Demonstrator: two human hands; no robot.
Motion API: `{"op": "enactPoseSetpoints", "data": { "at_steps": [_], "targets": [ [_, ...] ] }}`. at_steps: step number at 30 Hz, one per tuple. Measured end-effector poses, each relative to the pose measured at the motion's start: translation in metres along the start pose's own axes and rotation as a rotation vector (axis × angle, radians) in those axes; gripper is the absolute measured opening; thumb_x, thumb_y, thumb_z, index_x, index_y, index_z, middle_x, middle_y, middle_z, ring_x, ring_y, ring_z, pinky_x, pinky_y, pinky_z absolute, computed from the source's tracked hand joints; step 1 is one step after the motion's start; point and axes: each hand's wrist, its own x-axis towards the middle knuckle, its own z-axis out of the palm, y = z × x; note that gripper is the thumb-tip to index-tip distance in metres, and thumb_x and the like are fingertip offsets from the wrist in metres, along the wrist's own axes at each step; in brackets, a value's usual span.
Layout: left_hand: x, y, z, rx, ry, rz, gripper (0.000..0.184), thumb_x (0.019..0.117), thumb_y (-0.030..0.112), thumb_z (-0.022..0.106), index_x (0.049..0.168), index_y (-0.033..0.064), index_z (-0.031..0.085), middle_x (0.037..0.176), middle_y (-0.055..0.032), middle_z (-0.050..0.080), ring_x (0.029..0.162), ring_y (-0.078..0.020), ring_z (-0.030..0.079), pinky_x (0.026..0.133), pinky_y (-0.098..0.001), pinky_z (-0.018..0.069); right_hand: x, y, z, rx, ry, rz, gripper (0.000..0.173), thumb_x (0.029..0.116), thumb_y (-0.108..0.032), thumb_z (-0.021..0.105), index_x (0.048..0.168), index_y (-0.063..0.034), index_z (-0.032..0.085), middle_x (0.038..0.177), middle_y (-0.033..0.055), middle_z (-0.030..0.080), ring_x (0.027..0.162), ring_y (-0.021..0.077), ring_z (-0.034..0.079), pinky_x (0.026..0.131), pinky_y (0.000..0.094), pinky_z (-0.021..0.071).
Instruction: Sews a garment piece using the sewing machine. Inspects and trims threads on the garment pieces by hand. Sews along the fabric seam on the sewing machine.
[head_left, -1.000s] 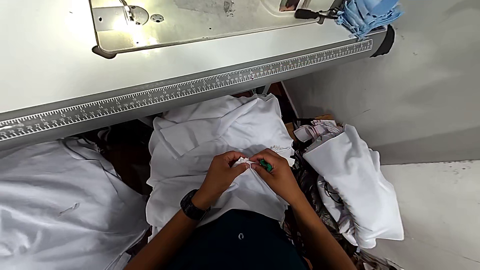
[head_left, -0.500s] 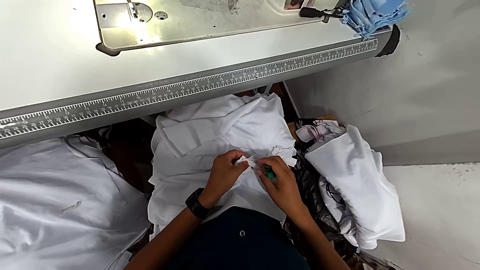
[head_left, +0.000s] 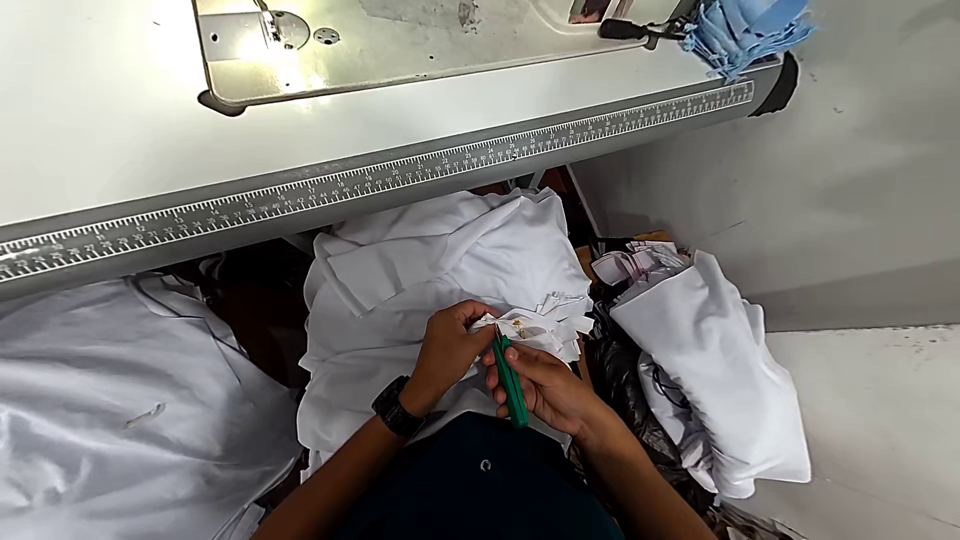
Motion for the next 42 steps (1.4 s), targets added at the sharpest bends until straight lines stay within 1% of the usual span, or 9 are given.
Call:
{"op": "enactPoseSetpoints", "data": {
  "at_steps": [6, 16, 24, 28, 32, 35, 38, 40, 42],
  "targets": [
    [-0.001, 0.001, 0.001, 0.028, 0.006, 0.010, 0.011, 0.0909, 0.008, 0.077, 0.101, 0.0087, 0.074, 0.079, -0.0025, 0.071, 0.064, -0.0110, 0.065, 0.058, -0.0279, 0.0542, 0.001, -0.001, 0.002, 0.021, 0.031, -0.013, 0.030, 0.1089, -0.030, 0.046, 0.119, -0.0070, 0.062, 0.094, 0.0081, 0.069, 0.078, 0.0154, 0.071, 0.073, 0.0316, 0.0626],
    [-0.001, 0.002, 0.002, 0.079, 0.027, 0.038, 0.010, 0.0911, 0.010, 0.078, 0.100, 0.0093, 0.074, 0.080, -0.0017, 0.071, 0.065, -0.0096, 0.065, 0.059, -0.0271, 0.0549, 0.003, 0.002, 0.003, 0.014, 0.079, -0.034, 0.028, 0.1090, -0.026, 0.045, 0.119, -0.0058, 0.061, 0.092, 0.0086, 0.069, 0.077, 0.0173, 0.071, 0.074, 0.0351, 0.0635],
    [-0.002, 0.001, 0.002, 0.089, 0.005, 0.070, 0.009, 0.0914, 0.008, 0.077, 0.100, 0.0087, 0.074, 0.079, -0.0011, 0.071, 0.065, -0.0091, 0.064, 0.059, -0.0270, 0.0546, 0.004, 0.010, 0.003, 0.085, 0.120, -0.087, 0.030, 0.1077, -0.026, 0.046, 0.109, -0.0035, 0.067, 0.084, 0.0083, 0.070, 0.069, 0.0147, 0.070, 0.063, 0.0299, 0.0620],
    [-0.001, 0.001, 0.001, 0.051, -0.009, 0.048, 0.008, 0.0922, 0.009, 0.076, 0.100, 0.0085, 0.074, 0.079, -0.0016, 0.071, 0.065, -0.0097, 0.065, 0.060, -0.0270, 0.0552, 0.005, 0.012, 0.000, 0.090, 0.064, -0.092, 0.029, 0.1076, -0.029, 0.049, 0.117, -0.0060, 0.064, 0.092, 0.0080, 0.069, 0.076, 0.0152, 0.070, 0.069, 0.0307, 0.0621],
    [-0.001, 0.000, 0.000, 0.020, -0.008, 0.042, 0.009, 0.0909, 0.008, 0.077, 0.100, 0.0075, 0.074, 0.079, -0.0021, 0.071, 0.065, -0.0098, 0.066, 0.060, -0.0270, 0.0559, 0.005, 0.010, 0.000, 0.072, 0.068, -0.097, 0.027, 0.1066, -0.027, 0.052, 0.111, -0.0049, 0.066, 0.087, 0.0072, 0.068, 0.071, 0.0141, 0.069, 0.066, 0.0301, 0.0619],
    [-0.001, 0.000, -0.001, -0.001, -0.010, 0.041, 0.009, 0.0914, 0.009, 0.077, 0.100, 0.0080, 0.075, 0.079, -0.0016, 0.072, 0.067, -0.0098, 0.066, 0.061, -0.0273, 0.0556, -0.009, -0.005, -0.002, -0.118, 0.021, -0.093, 0.029, 0.1061, -0.030, 0.052, 0.118, -0.0070, 0.065, 0.091, 0.0045, 0.069, 0.077, 0.0129, 0.069, 0.071, 0.0308, 0.0621],
    [-0.005, 0.000, -0.004, -0.053, -0.013, 0.045, 0.011, 0.0915, 0.008, 0.076, 0.102, 0.0079, 0.074, 0.081, -0.0027, 0.071, 0.067, -0.0107, 0.065, 0.061, -0.0276, 0.0546, -0.031, -0.050, -0.003, -0.503, 0.095, -0.382, 0.035, 0.1044, -0.032, 0.056, 0.134, -0.0139, 0.061, 0.100, 0.0020, 0.071, 0.078, 0.0103, 0.068, 0.067, 0.0282, 0.0602],
    [-0.010, 0.003, -0.006, -0.067, -0.037, 0.038, 0.012, 0.0932, 0.007, 0.074, 0.105, 0.0076, 0.073, 0.083, -0.0042, 0.071, 0.067, -0.0122, 0.064, 0.061, -0.0282, 0.0539, -0.030, -0.093, 0.003, -0.828, 0.333, -0.712, 0.032, 0.1044, -0.022, 0.052, 0.134, -0.0087, 0.052, 0.104, 0.0028, 0.071, 0.075, 0.0118, 0.068, 0.062, 0.0292, 0.0597],
    [-0.003, 0.001, -0.003, -0.089, -0.040, 0.017, 0.011, 0.0920, 0.007, 0.075, 0.103, 0.0065, 0.074, 0.083, -0.0043, 0.072, 0.069, -0.0123, 0.066, 0.063, -0.0286, 0.0559, -0.013, -0.142, 0.006, -1.185, 0.648, -0.973, 0.035, 0.1042, -0.022, 0.056, 0.131, 0.0007, 0.051, 0.106, 0.0090, 0.069, 0.076, 0.0157, 0.068, 0.063, 0.0349, 0.0599]
  ]
}}
